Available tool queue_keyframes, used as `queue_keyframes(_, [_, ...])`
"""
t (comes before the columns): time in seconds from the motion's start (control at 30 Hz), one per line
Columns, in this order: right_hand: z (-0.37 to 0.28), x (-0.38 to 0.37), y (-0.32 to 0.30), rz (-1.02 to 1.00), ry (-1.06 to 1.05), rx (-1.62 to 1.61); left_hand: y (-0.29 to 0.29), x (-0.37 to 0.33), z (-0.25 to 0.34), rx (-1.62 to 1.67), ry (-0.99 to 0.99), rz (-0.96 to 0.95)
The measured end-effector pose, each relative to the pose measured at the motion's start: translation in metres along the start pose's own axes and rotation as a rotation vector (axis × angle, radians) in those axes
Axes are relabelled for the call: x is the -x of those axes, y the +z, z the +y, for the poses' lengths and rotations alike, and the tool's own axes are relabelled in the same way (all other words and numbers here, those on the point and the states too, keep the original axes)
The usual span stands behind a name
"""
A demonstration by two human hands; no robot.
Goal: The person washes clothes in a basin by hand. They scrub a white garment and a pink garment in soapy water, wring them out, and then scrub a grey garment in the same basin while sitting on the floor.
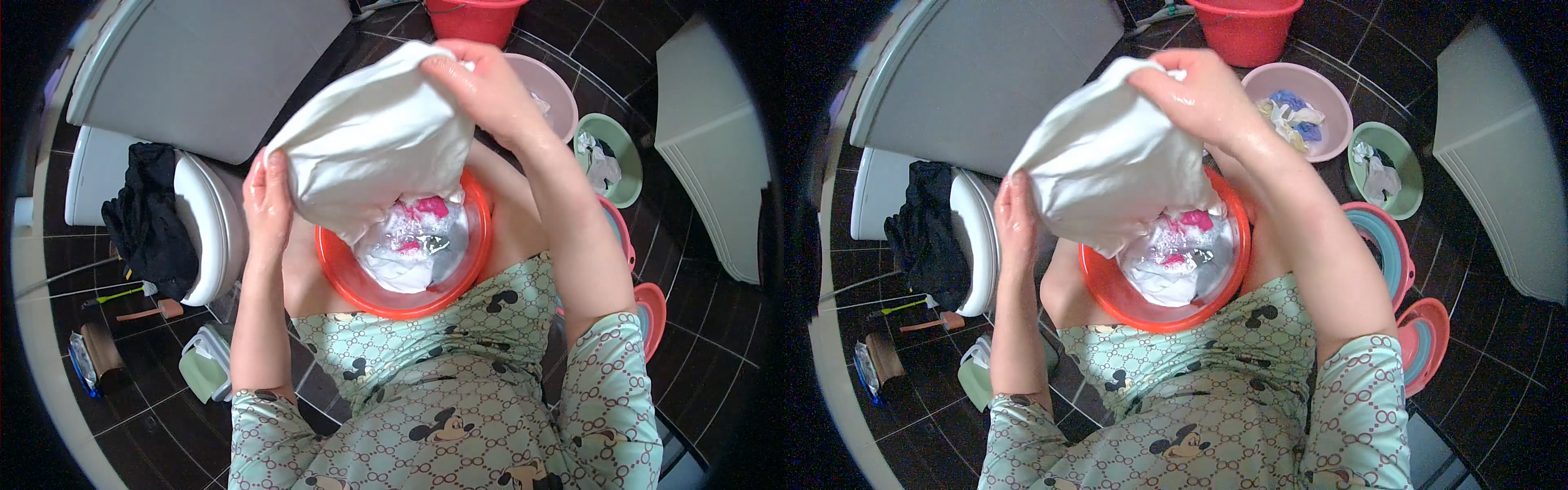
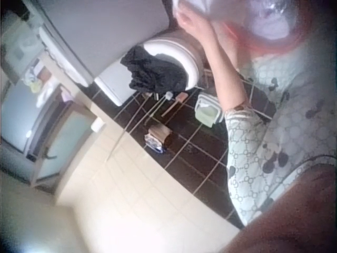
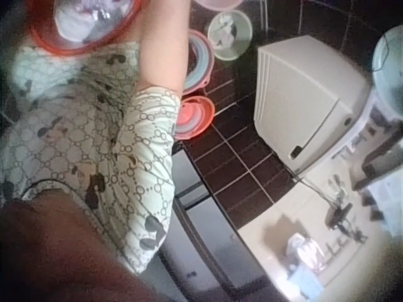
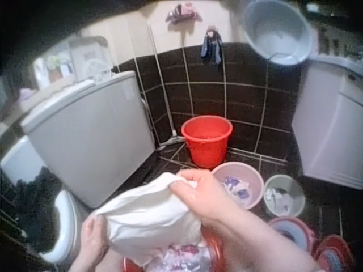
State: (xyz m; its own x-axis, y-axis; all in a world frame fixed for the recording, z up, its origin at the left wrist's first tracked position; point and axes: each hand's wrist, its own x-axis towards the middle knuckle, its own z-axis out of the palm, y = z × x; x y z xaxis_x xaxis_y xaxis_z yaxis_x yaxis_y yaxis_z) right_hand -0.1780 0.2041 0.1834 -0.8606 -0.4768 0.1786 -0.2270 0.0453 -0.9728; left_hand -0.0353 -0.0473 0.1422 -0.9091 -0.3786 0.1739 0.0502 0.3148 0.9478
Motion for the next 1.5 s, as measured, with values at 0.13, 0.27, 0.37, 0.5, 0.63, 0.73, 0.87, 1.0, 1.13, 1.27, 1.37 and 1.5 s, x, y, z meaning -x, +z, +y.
queue_keyframes(0.13, [0.057,0.003,0.011,-0.003,0.18,0.065,0.0,-0.005,-0.046,-0.125,0.077,0.053])
queue_keyframes(0.27, [0.087,0.01,0.014,-0.083,0.135,0.076,-0.001,-0.004,-0.059,-0.034,-0.136,0.052])
queue_keyframes(0.37, [0.097,0.027,0.017,-0.315,0.08,0.153,-0.002,0.0,-0.07,0.187,-0.413,0.025])
queue_keyframes(0.5, [0.114,0.042,0.01,-0.553,0.112,0.39,0.001,0.013,-0.092,0.21,-0.475,0.03])
queue_keyframes(0.63, [0.122,0.037,0.008,-0.315,-0.01,0.337,-0.01,0.009,-0.075,0.086,-0.311,0.031])
queue_keyframes(0.73, [0.077,0.02,0.006,-0.199,-0.12,0.182,-0.013,-0.005,-0.024,0.185,-0.256,0.097])
queue_keyframes(0.87, [0.021,0.005,0.0,-0.127,-0.172,0.116,-0.03,-0.018,0.018,0.234,-0.066,0.132])
queue_keyframes(1.0, [0.004,-0.004,-0.001,-0.048,-0.27,0.238,-0.035,-0.023,0.039,0.119,0.018,0.147])
queue_keyframes(1.13, [0.003,-0.005,0.003,0.087,-0.354,0.276,-0.031,-0.029,0.043,0.092,0.057,0.211])
queue_keyframes(1.27, [-0.02,0.007,0.012,0.191,-0.424,0.134,-0.026,-0.025,0.063,0.229,0.13,0.294])
queue_keyframes(1.37, [-0.041,0.02,0.01,0.089,-0.314,0.046,-0.028,-0.012,0.085,0.298,0.131,0.293])
queue_keyframes(1.5, [-0.056,0.032,0.007,0.063,-0.378,0.013,-0.032,0.009,0.108,0.312,0.111,0.325])
